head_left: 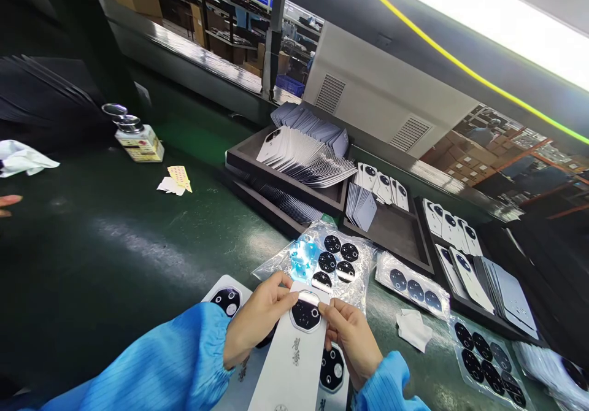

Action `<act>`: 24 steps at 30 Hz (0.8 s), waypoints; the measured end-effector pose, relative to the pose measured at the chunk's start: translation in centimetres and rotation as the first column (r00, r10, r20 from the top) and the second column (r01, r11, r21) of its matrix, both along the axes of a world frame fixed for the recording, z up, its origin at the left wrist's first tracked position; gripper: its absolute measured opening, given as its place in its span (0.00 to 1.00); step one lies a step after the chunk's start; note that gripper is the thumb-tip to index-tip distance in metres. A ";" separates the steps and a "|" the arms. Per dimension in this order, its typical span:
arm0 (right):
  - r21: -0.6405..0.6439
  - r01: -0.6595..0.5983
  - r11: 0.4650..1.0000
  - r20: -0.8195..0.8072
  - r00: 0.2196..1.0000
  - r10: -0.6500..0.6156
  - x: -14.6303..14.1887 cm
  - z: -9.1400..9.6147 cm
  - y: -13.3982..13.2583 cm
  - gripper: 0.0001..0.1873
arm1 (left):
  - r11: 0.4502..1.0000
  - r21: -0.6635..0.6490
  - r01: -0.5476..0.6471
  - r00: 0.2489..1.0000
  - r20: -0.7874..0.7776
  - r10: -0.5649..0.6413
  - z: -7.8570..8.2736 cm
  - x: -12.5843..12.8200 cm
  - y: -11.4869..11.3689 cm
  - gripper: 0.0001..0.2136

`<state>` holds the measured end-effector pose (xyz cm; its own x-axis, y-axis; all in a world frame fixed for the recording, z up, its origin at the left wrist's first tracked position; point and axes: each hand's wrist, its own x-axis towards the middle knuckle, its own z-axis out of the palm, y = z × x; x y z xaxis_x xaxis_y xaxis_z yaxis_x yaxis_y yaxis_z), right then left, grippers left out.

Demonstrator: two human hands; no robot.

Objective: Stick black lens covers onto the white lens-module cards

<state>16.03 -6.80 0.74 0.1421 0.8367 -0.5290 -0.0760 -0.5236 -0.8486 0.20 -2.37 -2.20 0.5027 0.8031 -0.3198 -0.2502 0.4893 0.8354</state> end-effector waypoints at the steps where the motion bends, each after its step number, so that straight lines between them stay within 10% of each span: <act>1: 0.004 -0.002 1.000 0.003 1.000 0.002 0.0 0.0 0.0 0.25 | 1.000 0.001 -0.001 1.000 0.005 0.001 0.0 0.0 0.0 0.22; 24: 0.136 -0.064 0.989 0.008 0.998 0.063 -3.6 0.2 4.1 0.34 | 0.995 0.083 -0.062 0.998 -0.016 0.063 1.6 -2.7 2.1 0.23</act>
<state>12.40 -2.72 0.89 0.0882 0.9084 -0.4086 -0.0429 -0.4064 -0.9127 -2.54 -0.28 -0.61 0.4452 0.8570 -0.2596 -0.2626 0.4021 0.8771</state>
